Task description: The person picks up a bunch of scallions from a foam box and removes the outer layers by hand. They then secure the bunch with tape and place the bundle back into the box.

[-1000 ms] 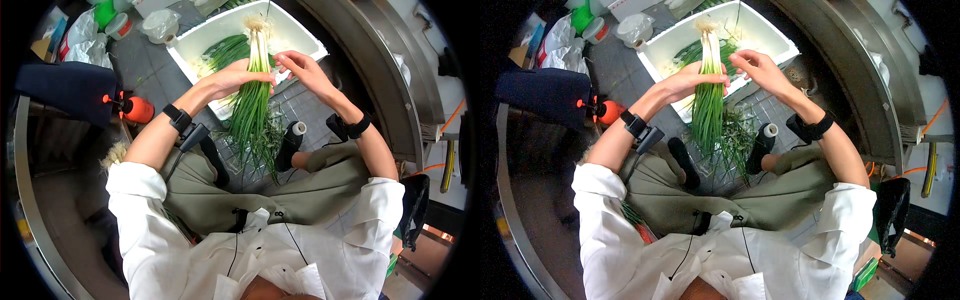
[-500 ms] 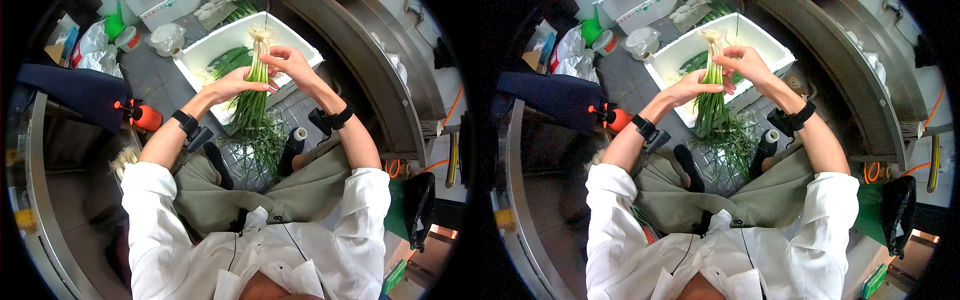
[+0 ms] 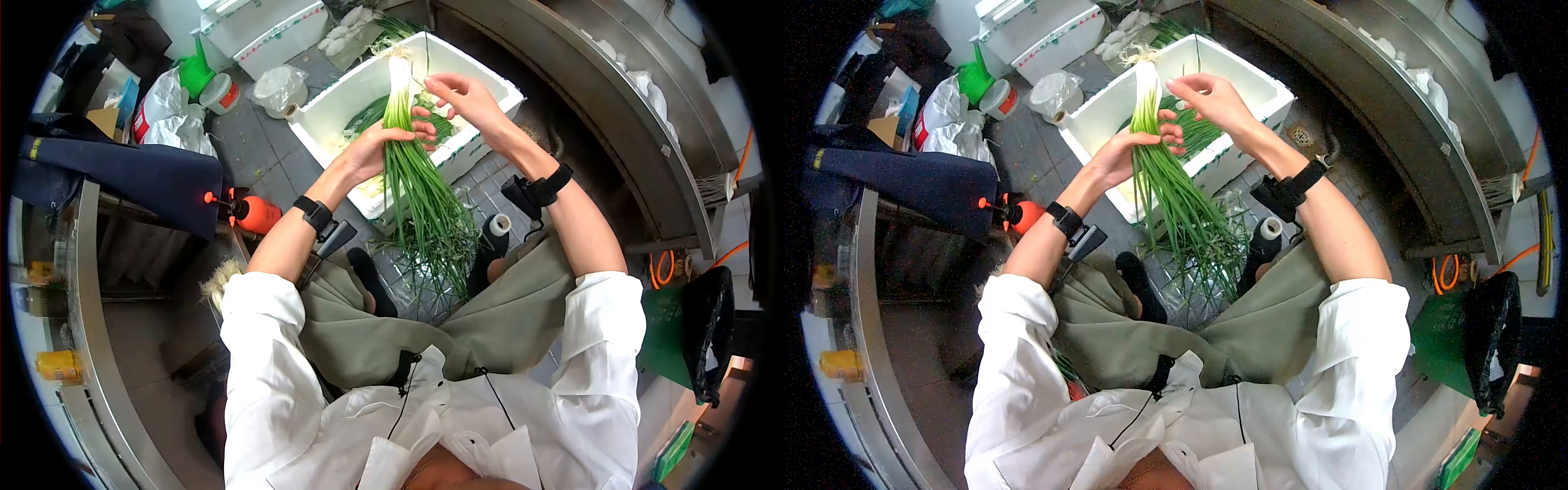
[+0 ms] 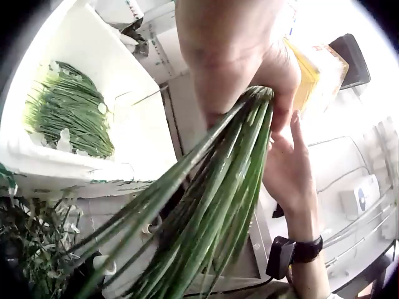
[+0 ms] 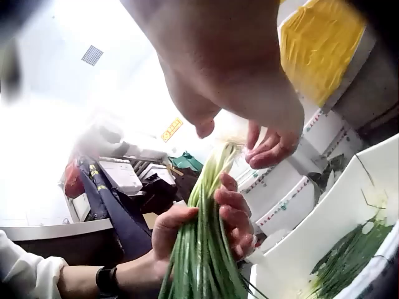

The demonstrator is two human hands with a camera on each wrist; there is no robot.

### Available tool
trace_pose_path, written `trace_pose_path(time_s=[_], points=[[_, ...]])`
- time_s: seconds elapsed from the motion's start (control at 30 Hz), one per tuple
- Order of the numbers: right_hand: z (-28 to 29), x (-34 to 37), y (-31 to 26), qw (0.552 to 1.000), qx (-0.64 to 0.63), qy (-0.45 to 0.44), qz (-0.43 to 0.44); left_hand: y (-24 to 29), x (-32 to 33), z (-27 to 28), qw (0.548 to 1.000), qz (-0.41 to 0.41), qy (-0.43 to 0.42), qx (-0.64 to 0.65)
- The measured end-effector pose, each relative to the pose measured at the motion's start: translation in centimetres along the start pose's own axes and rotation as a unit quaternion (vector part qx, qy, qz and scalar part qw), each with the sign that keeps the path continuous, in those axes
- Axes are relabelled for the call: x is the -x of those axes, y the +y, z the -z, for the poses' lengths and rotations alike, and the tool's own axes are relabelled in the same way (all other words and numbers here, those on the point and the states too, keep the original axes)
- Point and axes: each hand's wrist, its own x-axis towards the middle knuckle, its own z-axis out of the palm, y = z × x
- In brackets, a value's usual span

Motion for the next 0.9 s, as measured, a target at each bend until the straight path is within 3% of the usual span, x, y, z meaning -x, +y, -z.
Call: trace_pose_path(time_s=[0.1,0.23,0.37,0.43,0.5,0.63,0.7,0.8,0.9], points=[[0.0,-0.2,0.1,0.997,-0.031,-0.076,0.014,-0.4,-0.6,0.9,0.999,0.011,-0.035,0.037],[-0.4,-0.4,-0.6,0.988,-0.08,-0.115,-0.063,-1.4,-1.2,0.7,0.996,0.049,-0.057,0.055],[0.0,-1.1,0.8,0.989,-0.12,-0.071,-0.043,-1.6,-1.1,-0.3,0.997,0.04,-0.038,0.053],[-0.2,-1.1,1.0,0.988,-0.138,-0.056,-0.035,-1.7,-1.4,-0.6,0.998,0.045,0.037,-0.02],[-0.3,-0.9,1.0,0.987,-0.135,-0.081,-0.031,-1.8,-1.5,-0.9,0.998,0.032,0.025,0.047],[0.2,-0.7,1.7,0.994,-0.094,-0.045,-0.025,-1.6,-1.7,-0.2,0.996,0.05,0.046,0.065],[1.4,-0.3,2.9,0.997,-0.06,-0.035,-0.023,-1.3,-1.4,0.3,0.995,0.062,0.069,0.041],[4.4,-0.4,8.2,0.989,0.132,-0.069,-0.014,-0.8,-0.7,0.6,0.986,0.074,0.151,-0.004],[7.2,2.0,16.5,0.943,0.278,-0.182,-0.018,-0.5,1.1,0.5,0.966,0.078,0.223,-0.101]])
